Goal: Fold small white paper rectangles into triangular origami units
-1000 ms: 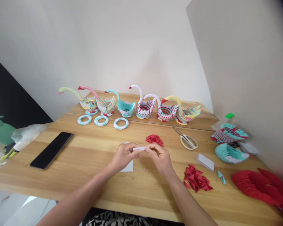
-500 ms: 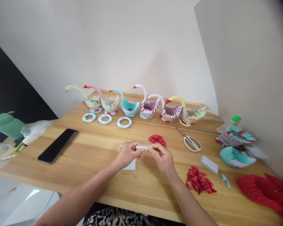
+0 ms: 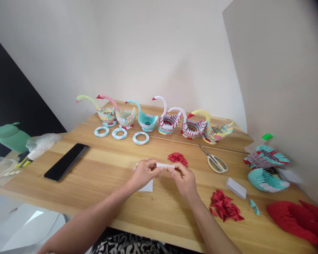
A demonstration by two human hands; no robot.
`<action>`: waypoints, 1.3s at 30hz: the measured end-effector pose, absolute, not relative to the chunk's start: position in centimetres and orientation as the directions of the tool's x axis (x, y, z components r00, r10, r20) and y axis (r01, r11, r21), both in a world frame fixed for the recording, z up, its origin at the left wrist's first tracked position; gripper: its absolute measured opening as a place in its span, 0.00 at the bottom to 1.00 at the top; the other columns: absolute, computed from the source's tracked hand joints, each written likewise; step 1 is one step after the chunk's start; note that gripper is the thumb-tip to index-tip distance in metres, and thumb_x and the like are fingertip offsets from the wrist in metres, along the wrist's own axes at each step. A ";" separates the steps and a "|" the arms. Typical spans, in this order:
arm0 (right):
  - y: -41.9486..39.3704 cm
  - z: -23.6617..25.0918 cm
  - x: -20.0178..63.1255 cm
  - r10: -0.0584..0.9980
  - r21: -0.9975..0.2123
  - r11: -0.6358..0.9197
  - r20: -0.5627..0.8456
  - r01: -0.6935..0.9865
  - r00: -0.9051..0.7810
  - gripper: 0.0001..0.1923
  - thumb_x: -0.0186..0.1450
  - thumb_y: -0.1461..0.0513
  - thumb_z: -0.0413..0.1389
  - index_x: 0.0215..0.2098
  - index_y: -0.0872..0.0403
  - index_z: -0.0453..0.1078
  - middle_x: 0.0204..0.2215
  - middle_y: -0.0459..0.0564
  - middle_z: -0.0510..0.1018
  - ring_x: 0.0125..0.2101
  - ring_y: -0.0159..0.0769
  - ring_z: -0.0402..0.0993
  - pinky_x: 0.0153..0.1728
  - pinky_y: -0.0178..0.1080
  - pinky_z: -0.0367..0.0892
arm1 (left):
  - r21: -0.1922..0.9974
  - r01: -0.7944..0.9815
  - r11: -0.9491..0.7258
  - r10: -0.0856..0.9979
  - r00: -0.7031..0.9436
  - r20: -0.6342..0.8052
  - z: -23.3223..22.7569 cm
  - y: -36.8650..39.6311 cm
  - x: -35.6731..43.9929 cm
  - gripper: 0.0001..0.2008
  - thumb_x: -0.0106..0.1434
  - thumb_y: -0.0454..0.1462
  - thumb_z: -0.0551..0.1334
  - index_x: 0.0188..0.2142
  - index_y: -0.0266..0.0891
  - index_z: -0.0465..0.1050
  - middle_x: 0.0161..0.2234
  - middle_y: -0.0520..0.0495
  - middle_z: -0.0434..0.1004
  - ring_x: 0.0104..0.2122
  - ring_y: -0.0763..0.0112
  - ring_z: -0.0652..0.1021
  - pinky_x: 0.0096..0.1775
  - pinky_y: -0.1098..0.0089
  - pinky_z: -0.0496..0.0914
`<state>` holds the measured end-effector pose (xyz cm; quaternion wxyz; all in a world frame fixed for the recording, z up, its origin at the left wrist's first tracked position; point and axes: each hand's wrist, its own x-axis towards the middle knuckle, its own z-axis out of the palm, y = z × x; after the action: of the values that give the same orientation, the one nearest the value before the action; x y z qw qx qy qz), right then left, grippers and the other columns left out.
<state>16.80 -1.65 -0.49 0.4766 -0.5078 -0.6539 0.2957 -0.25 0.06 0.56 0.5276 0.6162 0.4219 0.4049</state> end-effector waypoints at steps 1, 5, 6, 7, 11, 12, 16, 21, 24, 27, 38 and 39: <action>-1.6 -0.5 16.9 0.946 -0.872 0.306 0.324 0.382 -0.019 0.09 0.61 0.57 0.55 0.27 0.54 0.71 0.24 0.46 0.75 0.28 0.35 0.70 0.31 0.34 0.63 | 0.993 0.082 -0.086 0.946 0.318 0.055 0.6 0.1 -0.3 0.13 0.56 0.42 0.61 0.22 0.35 0.67 0.18 0.53 0.69 0.19 0.78 0.68 0.24 0.77 0.61; -1.6 -0.6 17.0 0.942 -0.866 0.311 0.336 0.392 -0.005 0.09 0.61 0.57 0.56 0.27 0.53 0.71 0.24 0.46 0.75 0.28 0.35 0.70 0.31 0.35 0.63 | 0.996 0.046 -0.081 0.946 0.318 0.062 0.7 0.1 -0.4 0.14 0.56 0.43 0.61 0.22 0.35 0.67 0.18 0.52 0.70 0.20 0.78 0.68 0.25 0.77 0.62; -1.6 -0.6 17.0 0.940 -0.862 0.315 0.342 0.397 -0.002 0.09 0.61 0.57 0.56 0.27 0.53 0.71 0.24 0.46 0.75 0.27 0.34 0.70 0.31 0.34 0.63 | 0.996 0.043 -0.080 0.946 0.317 0.062 0.7 0.1 -0.3 0.14 0.56 0.43 0.61 0.21 0.35 0.67 0.18 0.52 0.70 0.20 0.78 0.68 0.25 0.77 0.63; -1.5 -0.6 17.0 0.937 -0.858 0.319 0.350 0.403 0.003 0.09 0.61 0.57 0.56 0.27 0.53 0.71 0.24 0.45 0.75 0.27 0.34 0.70 0.30 0.34 0.63 | 0.996 0.042 -0.079 0.947 0.315 0.061 0.8 0.1 -0.3 0.14 0.56 0.43 0.61 0.21 0.35 0.67 0.18 0.52 0.70 0.20 0.78 0.68 0.25 0.77 0.63; -1.5 -0.7 16.9 0.930 -0.848 0.335 0.367 0.410 -0.001 0.09 0.61 0.57 0.55 0.27 0.53 0.71 0.24 0.46 0.75 0.27 0.34 0.69 0.30 0.35 0.63 | 0.995 0.042 -0.091 0.950 0.304 0.074 0.8 0.0 -0.3 0.15 0.55 0.44 0.62 0.20 0.36 0.67 0.18 0.53 0.70 0.20 0.78 0.68 0.26 0.76 0.63; -1.5 -0.7 16.9 0.930 -0.848 0.336 0.367 0.411 -0.003 0.09 0.61 0.57 0.55 0.27 0.53 0.71 0.24 0.46 0.75 0.27 0.34 0.69 0.31 0.35 0.63 | 0.995 0.039 -0.095 0.949 0.304 0.079 0.9 0.0 -0.3 0.15 0.56 0.44 0.62 0.20 0.36 0.67 0.18 0.53 0.70 0.20 0.77 0.69 0.26 0.76 0.64; -1.6 -0.9 17.0 0.933 -0.849 0.323 0.359 0.418 0.007 0.10 0.62 0.57 0.55 0.27 0.53 0.71 0.25 0.46 0.75 0.28 0.34 0.69 0.32 0.35 0.63 | 0.996 0.013 -0.090 0.951 0.299 0.083 0.9 0.0 -0.3 0.13 0.55 0.42 0.62 0.20 0.36 0.68 0.19 0.53 0.70 0.21 0.77 0.69 0.27 0.76 0.64; -1.6 -1.0 17.0 0.937 -0.866 0.305 0.347 0.397 0.036 0.10 0.62 0.56 0.55 0.28 0.54 0.70 0.23 0.45 0.74 0.26 0.33 0.69 0.31 0.35 0.63 | 0.995 -0.015 -0.094 0.953 0.287 0.094 0.5 0.2 -0.4 0.12 0.56 0.42 0.62 0.23 0.35 0.69 0.21 0.52 0.71 0.22 0.77 0.70 0.27 0.76 0.64; -1.7 -1.0 16.8 0.941 -0.880 0.306 0.338 0.364 0.028 0.10 0.61 0.56 0.55 0.27 0.54 0.70 0.23 0.45 0.74 0.26 0.33 0.68 0.30 0.34 0.63 | 0.994 0.003 -0.107 0.944 0.313 0.100 -0.1 0.3 -0.3 0.11 0.56 0.42 0.61 0.25 0.35 0.70 0.21 0.52 0.70 0.22 0.77 0.70 0.27 0.76 0.64; -1.7 -1.0 16.7 0.947 -0.892 0.303 0.323 0.336 0.003 0.11 0.62 0.56 0.55 0.27 0.54 0.69 0.23 0.45 0.74 0.25 0.33 0.68 0.30 0.35 0.64 | 0.992 0.045 -0.121 0.943 0.318 0.101 -0.5 0.3 -0.1 0.11 0.56 0.42 0.61 0.24 0.35 0.69 0.20 0.52 0.69 0.22 0.76 0.70 0.27 0.76 0.64; -1.7 -1.4 16.5 0.960 -0.925 0.279 0.273 0.257 -0.060 0.11 0.62 0.56 0.55 0.27 0.54 0.68 0.24 0.45 0.73 0.27 0.33 0.69 0.29 0.34 0.64 | 0.992 0.055 -0.113 0.942 0.324 0.089 -0.3 0.0 -0.1 0.12 0.57 0.42 0.61 0.23 0.35 0.68 0.20 0.52 0.70 0.23 0.75 0.70 0.27 0.76 0.64; -1.7 -1.3 16.6 0.961 -0.926 0.275 0.271 0.258 -0.051 0.11 0.62 0.56 0.55 0.26 0.54 0.68 0.24 0.44 0.72 0.26 0.33 0.69 0.29 0.33 0.63 | 0.993 0.053 -0.109 0.944 0.318 0.086 -0.2 0.0 -0.1 0.12 0.57 0.42 0.61 0.23 0.35 0.68 0.20 0.52 0.70 0.23 0.75 0.70 0.27 0.75 0.64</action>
<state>16.59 -1.68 -1.30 0.4904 -0.4839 -0.6299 0.3584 -0.11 0.02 -0.20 0.5300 0.6147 0.4058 0.4202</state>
